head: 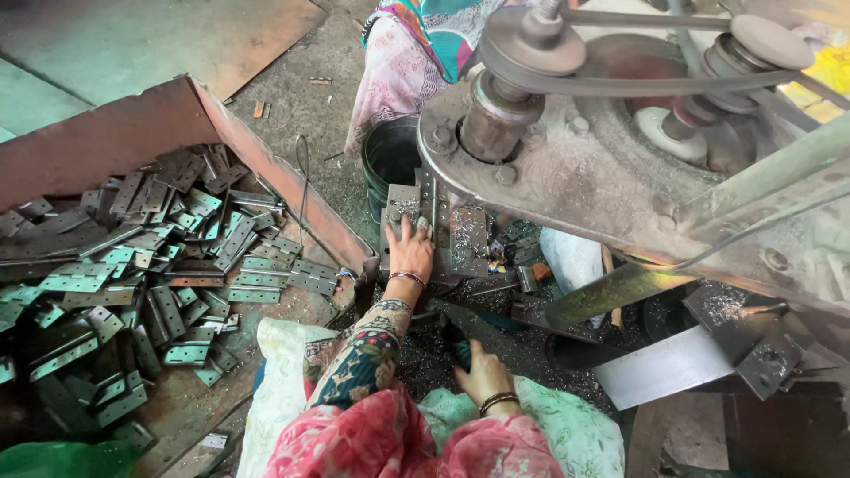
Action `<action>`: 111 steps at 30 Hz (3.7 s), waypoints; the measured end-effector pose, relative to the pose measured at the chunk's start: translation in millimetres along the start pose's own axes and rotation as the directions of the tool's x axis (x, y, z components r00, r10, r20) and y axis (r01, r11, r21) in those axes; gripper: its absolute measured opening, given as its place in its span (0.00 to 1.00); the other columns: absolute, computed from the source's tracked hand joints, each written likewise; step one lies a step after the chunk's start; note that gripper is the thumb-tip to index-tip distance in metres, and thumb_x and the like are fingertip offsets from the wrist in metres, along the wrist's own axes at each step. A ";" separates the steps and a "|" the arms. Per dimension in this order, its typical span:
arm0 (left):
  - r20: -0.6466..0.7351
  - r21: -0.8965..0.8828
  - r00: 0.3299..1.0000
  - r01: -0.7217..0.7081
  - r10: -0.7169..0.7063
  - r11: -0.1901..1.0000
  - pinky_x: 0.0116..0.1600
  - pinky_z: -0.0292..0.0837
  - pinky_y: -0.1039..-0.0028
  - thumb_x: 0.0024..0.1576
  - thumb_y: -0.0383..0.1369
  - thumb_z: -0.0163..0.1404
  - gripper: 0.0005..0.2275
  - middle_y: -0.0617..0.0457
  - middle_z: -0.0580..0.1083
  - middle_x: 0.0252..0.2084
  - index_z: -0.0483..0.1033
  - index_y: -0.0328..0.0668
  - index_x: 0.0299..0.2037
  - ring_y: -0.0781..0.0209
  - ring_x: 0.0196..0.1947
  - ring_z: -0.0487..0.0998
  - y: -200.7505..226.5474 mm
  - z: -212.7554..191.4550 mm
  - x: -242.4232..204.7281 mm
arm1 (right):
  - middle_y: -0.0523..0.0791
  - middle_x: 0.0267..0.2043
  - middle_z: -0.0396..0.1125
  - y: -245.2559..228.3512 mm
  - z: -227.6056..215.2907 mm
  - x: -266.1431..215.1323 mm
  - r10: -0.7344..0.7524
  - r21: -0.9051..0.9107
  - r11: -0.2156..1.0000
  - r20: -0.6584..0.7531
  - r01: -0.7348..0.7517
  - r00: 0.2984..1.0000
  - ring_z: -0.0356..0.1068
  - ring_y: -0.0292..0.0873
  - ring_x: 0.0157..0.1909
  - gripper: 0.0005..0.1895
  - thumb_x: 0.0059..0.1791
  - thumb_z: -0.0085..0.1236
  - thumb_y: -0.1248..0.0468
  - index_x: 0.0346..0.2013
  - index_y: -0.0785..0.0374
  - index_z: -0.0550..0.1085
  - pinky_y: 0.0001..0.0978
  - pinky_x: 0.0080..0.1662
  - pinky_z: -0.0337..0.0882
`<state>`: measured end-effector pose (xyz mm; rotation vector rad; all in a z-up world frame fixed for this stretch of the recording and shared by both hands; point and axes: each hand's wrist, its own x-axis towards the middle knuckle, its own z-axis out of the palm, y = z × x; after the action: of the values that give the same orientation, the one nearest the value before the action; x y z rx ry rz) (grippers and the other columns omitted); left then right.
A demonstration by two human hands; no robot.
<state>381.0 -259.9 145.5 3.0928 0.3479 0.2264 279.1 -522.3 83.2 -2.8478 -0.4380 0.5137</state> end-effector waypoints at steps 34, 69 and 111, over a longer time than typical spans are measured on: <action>0.121 0.019 0.988 -0.098 0.095 0.995 0.71 0.47 0.37 0.64 0.36 0.42 0.16 0.56 0.68 0.67 0.78 0.48 0.57 0.43 0.73 0.53 -5.3 -15.1 9.4 | 0.58 0.41 0.75 -18.3 -22.0 -14.9 0.041 -0.002 0.999 0.016 -0.041 0.999 0.77 0.61 0.44 0.34 0.44 0.64 0.55 0.62 0.58 0.63 0.51 0.47 0.78; -0.114 -0.417 0.980 0.101 -0.163 0.903 0.61 0.63 0.48 0.51 0.41 0.60 0.26 0.48 0.66 0.68 0.74 0.44 0.60 0.43 0.66 0.60 -35.3 -45.9 -49.0 | 0.48 0.48 0.73 -69.3 -88.7 86.6 -0.191 0.242 0.883 -0.597 0.402 0.779 0.75 0.49 0.44 0.15 0.45 0.66 0.70 0.46 0.64 0.77 0.40 0.44 0.76; 0.061 -0.003 0.994 -0.093 0.093 0.996 0.69 0.39 0.27 0.64 0.37 0.37 0.18 0.55 0.65 0.70 0.75 0.48 0.59 0.39 0.75 0.48 5.6 1.0 -27.5 | 0.58 0.36 0.76 6.9 48.9 -21.7 -0.018 0.049 0.998 -0.198 0.028 0.980 0.76 0.62 0.41 0.31 0.45 0.65 0.51 0.60 0.53 0.66 0.54 0.40 0.77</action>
<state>355.8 -271.6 140.8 3.1106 0.2015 0.1327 243.3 -528.2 43.2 -2.8042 -0.4141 0.2310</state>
